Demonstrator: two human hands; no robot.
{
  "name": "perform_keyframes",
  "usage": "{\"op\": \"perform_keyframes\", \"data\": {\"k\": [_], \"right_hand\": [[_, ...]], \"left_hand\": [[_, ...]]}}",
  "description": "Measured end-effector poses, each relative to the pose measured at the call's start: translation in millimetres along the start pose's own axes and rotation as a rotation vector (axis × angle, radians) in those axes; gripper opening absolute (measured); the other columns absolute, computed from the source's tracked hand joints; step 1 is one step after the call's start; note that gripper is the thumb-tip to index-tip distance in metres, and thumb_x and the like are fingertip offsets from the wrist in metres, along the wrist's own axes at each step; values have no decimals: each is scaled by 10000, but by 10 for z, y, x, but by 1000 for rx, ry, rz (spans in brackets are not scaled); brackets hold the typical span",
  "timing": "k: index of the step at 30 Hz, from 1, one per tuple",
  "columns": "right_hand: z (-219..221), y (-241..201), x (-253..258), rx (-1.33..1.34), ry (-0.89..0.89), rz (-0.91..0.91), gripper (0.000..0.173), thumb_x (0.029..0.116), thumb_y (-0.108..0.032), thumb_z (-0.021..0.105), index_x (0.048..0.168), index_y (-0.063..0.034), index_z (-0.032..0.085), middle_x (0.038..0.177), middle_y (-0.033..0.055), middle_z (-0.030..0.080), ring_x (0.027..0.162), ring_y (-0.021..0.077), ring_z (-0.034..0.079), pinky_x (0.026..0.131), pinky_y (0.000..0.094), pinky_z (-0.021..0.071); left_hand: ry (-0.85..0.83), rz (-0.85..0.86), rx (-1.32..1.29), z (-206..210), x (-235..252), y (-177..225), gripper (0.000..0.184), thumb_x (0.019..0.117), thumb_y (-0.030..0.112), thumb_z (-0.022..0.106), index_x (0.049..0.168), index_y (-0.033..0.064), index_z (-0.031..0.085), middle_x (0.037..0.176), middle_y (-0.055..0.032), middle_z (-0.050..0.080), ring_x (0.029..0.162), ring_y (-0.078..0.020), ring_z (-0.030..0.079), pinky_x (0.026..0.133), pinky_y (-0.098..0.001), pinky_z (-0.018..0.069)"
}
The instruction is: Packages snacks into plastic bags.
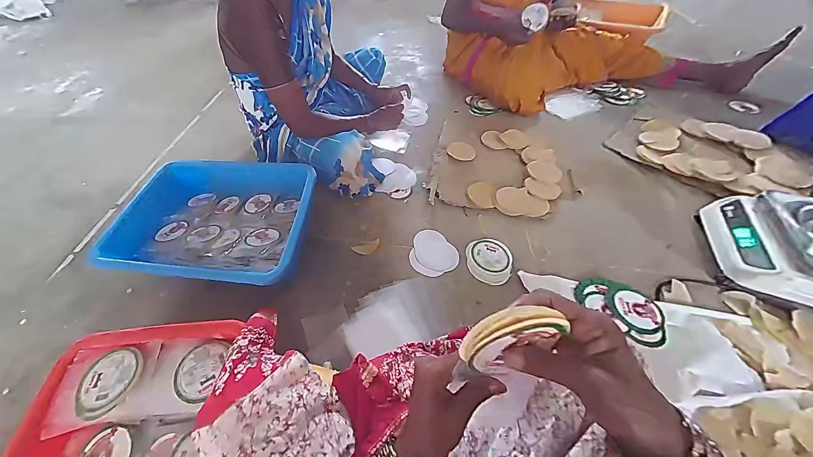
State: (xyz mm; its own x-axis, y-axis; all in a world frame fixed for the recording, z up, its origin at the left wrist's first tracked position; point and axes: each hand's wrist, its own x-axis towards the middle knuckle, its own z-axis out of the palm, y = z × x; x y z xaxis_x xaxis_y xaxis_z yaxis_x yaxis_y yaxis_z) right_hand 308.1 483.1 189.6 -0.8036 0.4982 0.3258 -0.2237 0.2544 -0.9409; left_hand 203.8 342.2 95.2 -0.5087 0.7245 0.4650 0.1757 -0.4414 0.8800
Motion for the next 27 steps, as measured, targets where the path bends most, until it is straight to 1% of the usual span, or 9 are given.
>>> {"op": "perform_keyframes", "data": {"k": [5, 8, 11, 13, 14, 17, 19, 22, 27], "right_hand": [[-12, 192, -44, 83, 20, 203, 347, 789, -163, 827, 1101, -127, 680, 993, 0, 761, 910, 105, 734, 816, 267, 621], [-106, 327, -92, -133, 0, 264, 412, 781, -318, 842, 1115, -117, 712, 1008, -25, 763, 948, 77, 726, 853, 265, 610], [-222, 389, -87, -358, -104, 270, 662, 783, -560, 799, 1262, -123, 665, 1156, -41, 717, 1083, 54, 669, 934, 295, 574], [-224, 360, -46, -346, -152, 225, 847, 814, -553, 783, 1471, -97, 502, 1394, 14, 623, 1259, 103, 606, 1012, 314, 554], [-218, 355, -33, -348, -178, 200, 839, 839, -534, 766, 1504, -110, 478, 1446, 20, 588, 1296, 110, 583, 1033, 315, 545], [-228, 392, -34, -501, -309, 93, 588, 969, -566, 607, 1401, -167, 629, 1351, 1, 669, 1212, 84, 640, 1000, 332, 562], [-242, 384, -49, -629, -434, 89, 607, 987, -624, 516, 1369, -176, 667, 1389, 29, 658, 1273, 139, 622, 1038, 397, 531], [-226, 389, -81, -619, -409, 84, 658, 982, -642, 517, 1400, -149, 640, 1405, 58, 641, 1227, 141, 640, 996, 360, 552], [-239, 436, -184, -621, -378, 82, 486, 998, -529, 560, 1323, -200, 711, 1313, 11, 706, 1178, 111, 676, 964, 354, 574]], "left_hand": [[-28, -212, -452, 39, -72, -41, 154, 965, 44, 661, 1097, 25, 738, 1015, -53, 774, 910, -126, 748, 860, -313, 620], [57, -320, -576, 50, -79, -106, 124, 953, 42, 680, 1062, 37, 739, 997, -47, 766, 888, -134, 741, 848, -325, 618], [113, -396, -570, 24, -51, -148, 133, 940, 14, 678, 1063, 4, 726, 976, -62, 763, 874, -151, 741, 829, -350, 625], [97, -408, -548, 2, -25, -147, 144, 944, 15, 672, 1078, -17, 713, 984, -68, 756, 886, -153, 737, 829, -352, 624], [96, -406, -539, -2, -20, -143, 142, 943, 14, 672, 1076, -15, 714, 981, -67, 757, 889, -150, 736, 832, -350, 623], [102, -384, -499, -8, -2, -155, 127, 925, 16, 696, 1048, -1, 726, 950, -46, 756, 894, -104, 717, 861, -312, 594], [88, -383, -477, -26, -2, -180, 152, 916, 2, 694, 1064, -11, 726, 958, -38, 752, 894, -78, 705, 855, -286, 586], [95, -420, -464, -34, 10, -193, 158, 907, -29, 676, 1060, -15, 717, 935, -30, 747, 862, -68, 699, 829, -271, 583], [93, -433, -439, -24, -13, -232, 160, 957, 18, 646, 1093, -32, 714, 1003, -53, 744, 928, -88, 697, 880, -284, 575]]}}
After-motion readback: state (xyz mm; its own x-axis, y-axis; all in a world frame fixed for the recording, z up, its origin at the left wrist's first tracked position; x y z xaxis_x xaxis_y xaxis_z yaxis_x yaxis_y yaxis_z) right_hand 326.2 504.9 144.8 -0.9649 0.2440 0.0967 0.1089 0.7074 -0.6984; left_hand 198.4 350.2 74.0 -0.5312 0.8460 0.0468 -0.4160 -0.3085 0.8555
